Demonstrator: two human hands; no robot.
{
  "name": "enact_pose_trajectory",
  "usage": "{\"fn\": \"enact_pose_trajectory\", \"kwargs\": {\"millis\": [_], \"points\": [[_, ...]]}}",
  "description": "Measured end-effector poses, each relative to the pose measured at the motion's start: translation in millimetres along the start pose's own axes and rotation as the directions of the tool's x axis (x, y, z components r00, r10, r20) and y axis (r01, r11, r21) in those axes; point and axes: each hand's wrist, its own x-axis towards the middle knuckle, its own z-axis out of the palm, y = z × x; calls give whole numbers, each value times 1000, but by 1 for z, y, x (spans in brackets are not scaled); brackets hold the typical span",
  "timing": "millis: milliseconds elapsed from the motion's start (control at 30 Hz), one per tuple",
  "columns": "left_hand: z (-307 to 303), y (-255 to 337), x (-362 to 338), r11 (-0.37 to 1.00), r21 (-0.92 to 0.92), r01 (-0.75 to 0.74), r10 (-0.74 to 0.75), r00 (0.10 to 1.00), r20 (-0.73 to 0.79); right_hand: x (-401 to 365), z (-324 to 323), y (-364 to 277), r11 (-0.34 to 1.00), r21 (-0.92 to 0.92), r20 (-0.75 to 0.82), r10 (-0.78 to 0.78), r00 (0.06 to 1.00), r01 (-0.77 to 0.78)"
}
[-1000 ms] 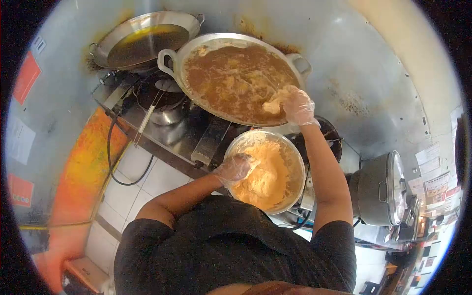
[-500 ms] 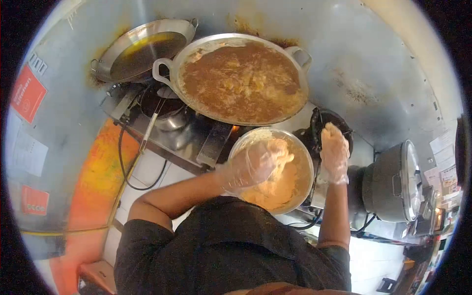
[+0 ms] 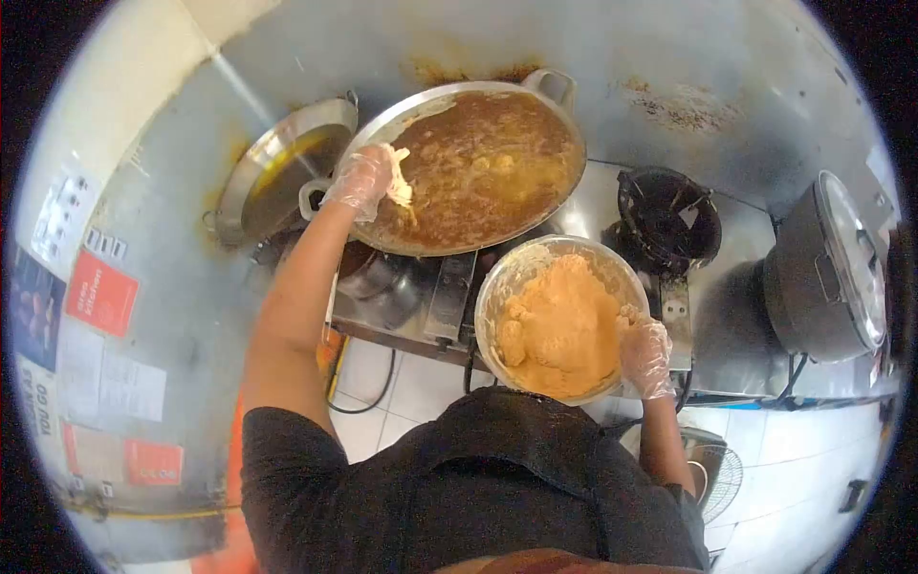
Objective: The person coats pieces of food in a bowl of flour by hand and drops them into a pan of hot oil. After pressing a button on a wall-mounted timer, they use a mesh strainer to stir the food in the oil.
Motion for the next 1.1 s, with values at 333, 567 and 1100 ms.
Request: {"fn": "enact_pose_trajectory", "kwargs": {"millis": [333, 567, 1100], "points": [[-41, 39, 31, 949, -272, 159, -116, 979, 165, -1, 13, -10, 988, 82, -23, -128, 992, 129], [-117, 164, 40, 950, -12, -311, 306, 941, -143, 5, 61, 37, 812, -201, 210, -511, 833, 548], [86, 314, -149, 805, -445, -392, 587, 628, 510, -5, 168, 1, 580, 0, 310, -775, 551, 815]]}}
